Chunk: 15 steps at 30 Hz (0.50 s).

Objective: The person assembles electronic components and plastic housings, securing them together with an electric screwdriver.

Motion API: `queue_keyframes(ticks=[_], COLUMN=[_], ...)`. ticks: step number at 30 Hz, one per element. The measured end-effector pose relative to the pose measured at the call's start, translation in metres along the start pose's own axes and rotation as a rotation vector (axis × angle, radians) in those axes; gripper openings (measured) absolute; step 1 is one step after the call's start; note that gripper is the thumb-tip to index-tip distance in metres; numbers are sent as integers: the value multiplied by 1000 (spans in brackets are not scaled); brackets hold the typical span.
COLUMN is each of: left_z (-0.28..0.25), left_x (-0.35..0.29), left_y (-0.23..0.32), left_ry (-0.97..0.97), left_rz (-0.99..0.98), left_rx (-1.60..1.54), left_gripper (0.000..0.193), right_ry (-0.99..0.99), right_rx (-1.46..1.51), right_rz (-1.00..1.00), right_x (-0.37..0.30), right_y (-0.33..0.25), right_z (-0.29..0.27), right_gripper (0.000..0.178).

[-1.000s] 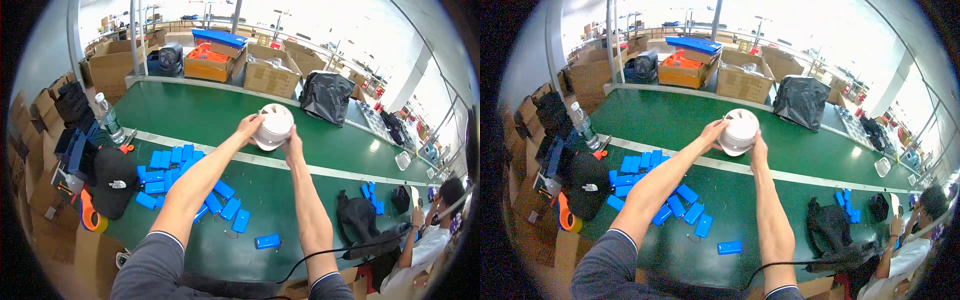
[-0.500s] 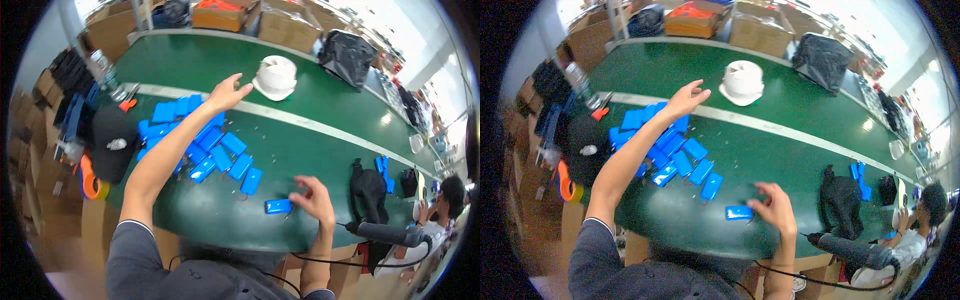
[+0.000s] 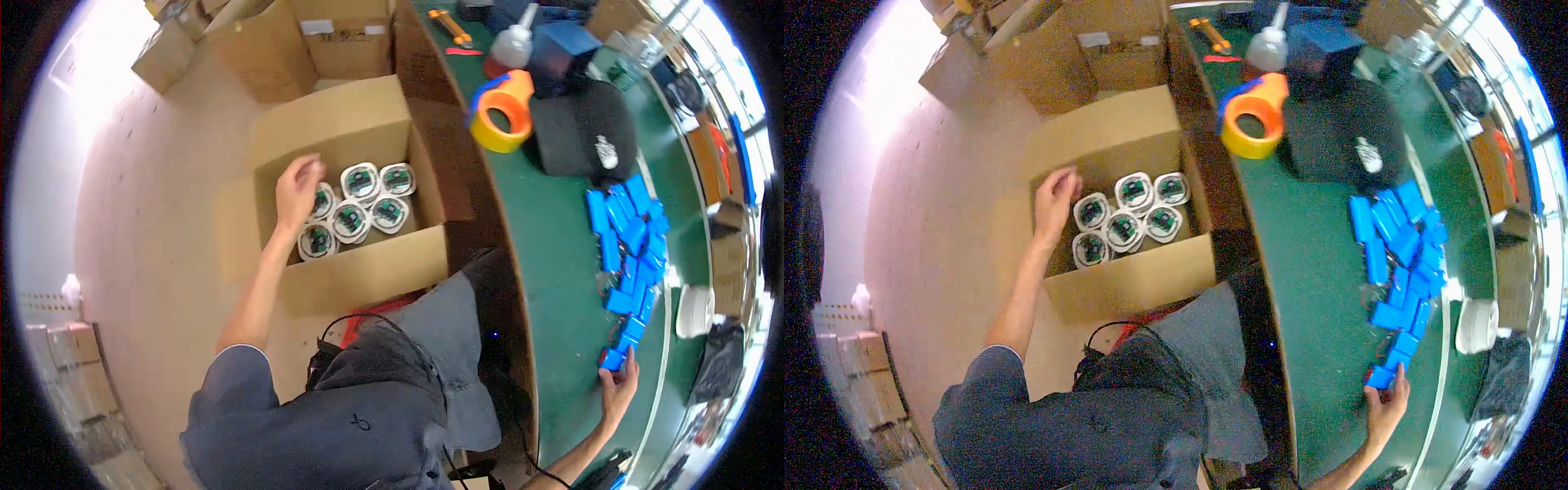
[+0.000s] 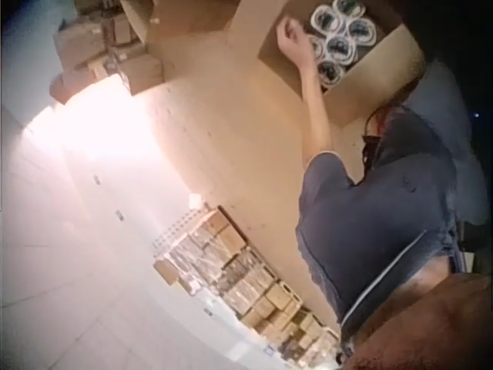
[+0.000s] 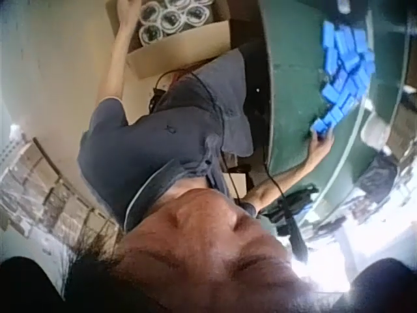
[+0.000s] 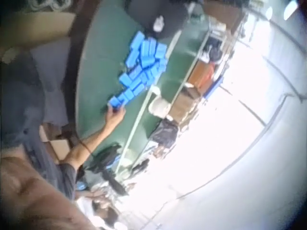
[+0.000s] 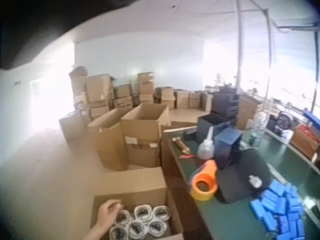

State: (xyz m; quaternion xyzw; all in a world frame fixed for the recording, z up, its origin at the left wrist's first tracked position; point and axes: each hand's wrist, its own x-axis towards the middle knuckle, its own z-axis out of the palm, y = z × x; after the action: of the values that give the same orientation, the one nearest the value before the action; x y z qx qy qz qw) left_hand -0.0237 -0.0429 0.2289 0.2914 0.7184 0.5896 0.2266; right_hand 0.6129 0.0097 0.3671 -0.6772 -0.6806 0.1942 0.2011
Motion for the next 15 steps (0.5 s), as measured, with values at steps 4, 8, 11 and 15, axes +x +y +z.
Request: queue_keyframes(ticks=[4,8,11,15], left_z=[-43,31,81,150], left_x=[10,10,52,114], left_y=[-241,-318,-384,-423], left_ry=[39,-275,-304,-440], left_rz=[-305,-558,-601,-419], left_rx=[418,618,714,861], left_gripper=[28,30,31,38], right_ry=[52,-13,133,166], right_rx=[118,84,144,207], right_rz=[55,123,167,733], right_x=[27,22,3,-53], right_y=[-19,-45,-32,15], right_z=[23,16,16,-8], right_gripper=[70,65,59,89])
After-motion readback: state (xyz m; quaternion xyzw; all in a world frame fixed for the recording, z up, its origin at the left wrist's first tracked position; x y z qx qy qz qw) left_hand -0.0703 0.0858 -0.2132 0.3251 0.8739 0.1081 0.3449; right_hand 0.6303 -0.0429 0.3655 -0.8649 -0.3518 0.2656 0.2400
